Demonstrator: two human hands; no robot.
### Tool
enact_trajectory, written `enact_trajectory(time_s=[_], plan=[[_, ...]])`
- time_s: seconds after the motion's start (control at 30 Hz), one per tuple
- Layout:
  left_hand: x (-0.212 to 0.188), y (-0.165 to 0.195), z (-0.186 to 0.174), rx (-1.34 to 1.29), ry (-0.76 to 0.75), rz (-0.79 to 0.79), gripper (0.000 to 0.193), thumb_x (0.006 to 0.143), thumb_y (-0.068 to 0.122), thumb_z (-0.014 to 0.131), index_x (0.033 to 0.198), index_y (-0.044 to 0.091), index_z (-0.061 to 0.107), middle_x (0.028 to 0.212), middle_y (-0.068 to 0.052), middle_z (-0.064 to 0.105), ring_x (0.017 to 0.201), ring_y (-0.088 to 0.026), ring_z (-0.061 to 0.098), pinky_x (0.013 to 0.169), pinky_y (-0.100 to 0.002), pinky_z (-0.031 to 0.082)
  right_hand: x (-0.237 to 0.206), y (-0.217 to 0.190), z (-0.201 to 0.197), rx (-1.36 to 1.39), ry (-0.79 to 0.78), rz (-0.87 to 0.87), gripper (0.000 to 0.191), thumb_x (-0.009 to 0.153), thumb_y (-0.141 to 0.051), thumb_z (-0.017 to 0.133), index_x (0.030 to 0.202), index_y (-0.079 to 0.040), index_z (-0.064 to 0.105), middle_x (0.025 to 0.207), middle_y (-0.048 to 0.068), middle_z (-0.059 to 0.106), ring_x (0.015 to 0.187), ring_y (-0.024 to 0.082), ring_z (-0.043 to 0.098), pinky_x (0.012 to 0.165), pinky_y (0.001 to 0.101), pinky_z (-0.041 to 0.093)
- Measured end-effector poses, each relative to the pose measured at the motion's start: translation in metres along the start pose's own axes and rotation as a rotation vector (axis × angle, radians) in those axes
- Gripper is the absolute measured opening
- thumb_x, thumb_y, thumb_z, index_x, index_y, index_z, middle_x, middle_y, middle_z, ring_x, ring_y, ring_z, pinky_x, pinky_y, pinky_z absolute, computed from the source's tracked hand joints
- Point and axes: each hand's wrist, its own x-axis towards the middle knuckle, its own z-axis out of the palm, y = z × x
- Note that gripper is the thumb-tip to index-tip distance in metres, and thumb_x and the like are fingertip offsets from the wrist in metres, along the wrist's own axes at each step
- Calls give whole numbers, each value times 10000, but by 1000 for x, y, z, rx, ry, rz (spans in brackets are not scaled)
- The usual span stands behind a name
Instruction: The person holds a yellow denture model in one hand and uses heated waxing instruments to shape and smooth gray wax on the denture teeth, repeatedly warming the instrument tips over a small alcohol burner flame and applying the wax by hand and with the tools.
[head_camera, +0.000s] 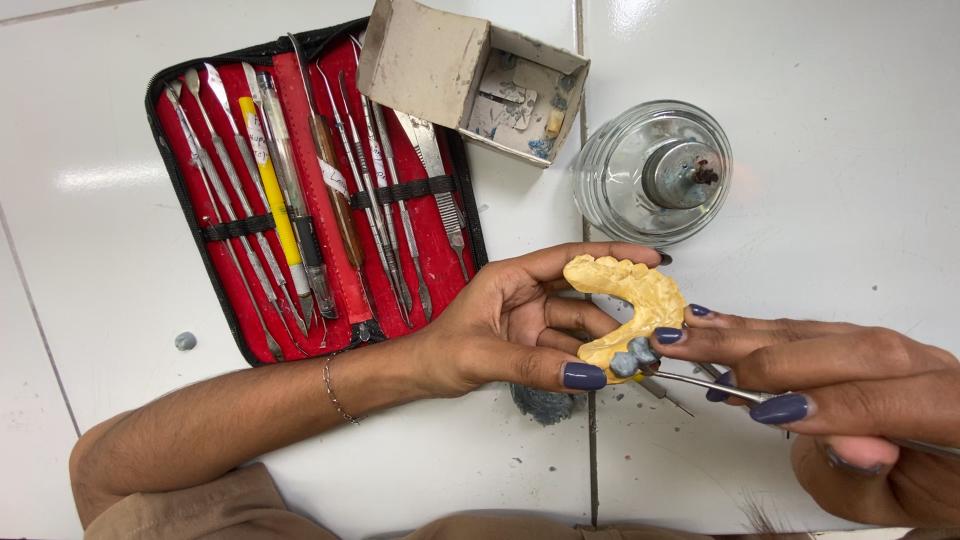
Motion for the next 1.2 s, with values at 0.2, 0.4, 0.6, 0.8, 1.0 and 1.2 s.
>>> enact_trajectory(time_s=[0.2,0.4,0.6,0.8,1.0,1.2], plan=[[1,0,-1,4,-4,2,888,947,33,791,1647,-57,252,1391,-228,592,1253,-243,656,1115,-352,581,4,-2,1,45,-9,13,237,1055,-275,453,1266,-168,447,1121,68,686,1140,376,743,1070,611,546],[1,-1,-1,-11,-11,4,891,947,28,796,1648,-63,254,1384,-234,596,1244,-241,657,1097,-346,585,2,-4,-2,-41,-19,68,203,1026,-177,512,1214,-168,437,1084,63,664,1126,397,749,1036,609,556],[0,0,-1,3,-4,0,891,943,28,793,1646,-63,253,1387,-230,594,1243,-238,660,1107,-351,583,-11,-1,3,27,35,80,269,1019,-185,542,1274,-183,456,1170,40,682,1180,385,745,1094,593,558],[2,0,-2,25,-11,23,897,936,11,778,1648,-44,237,1409,-243,591,1254,-250,661,1136,-351,572,-33,67,-57,46,-413,-5,184,917,-223,626,1092,-166,640,1212,199,681,1193,456,686,1042,662,480],[3,-1,-3,56,14,73,938,911,-38,776,1660,-4,214,1481,-248,515,1252,-268,655,1102,-376,585,-44,120,-41,-109,154,-312,255,1065,-377,571,1051,-128,628,1038,148,644,957,278,711,848,505,614],[4,-2,-4,88,36,110,882,900,-68,782,1617,12,275,1631,-215,389,1302,-291,624,1138,-376,584,-1,115,-13,-289,575,-448,264,1131,-289,503,1105,-30,550,989,146,605,891,255,670,729,374,681]])
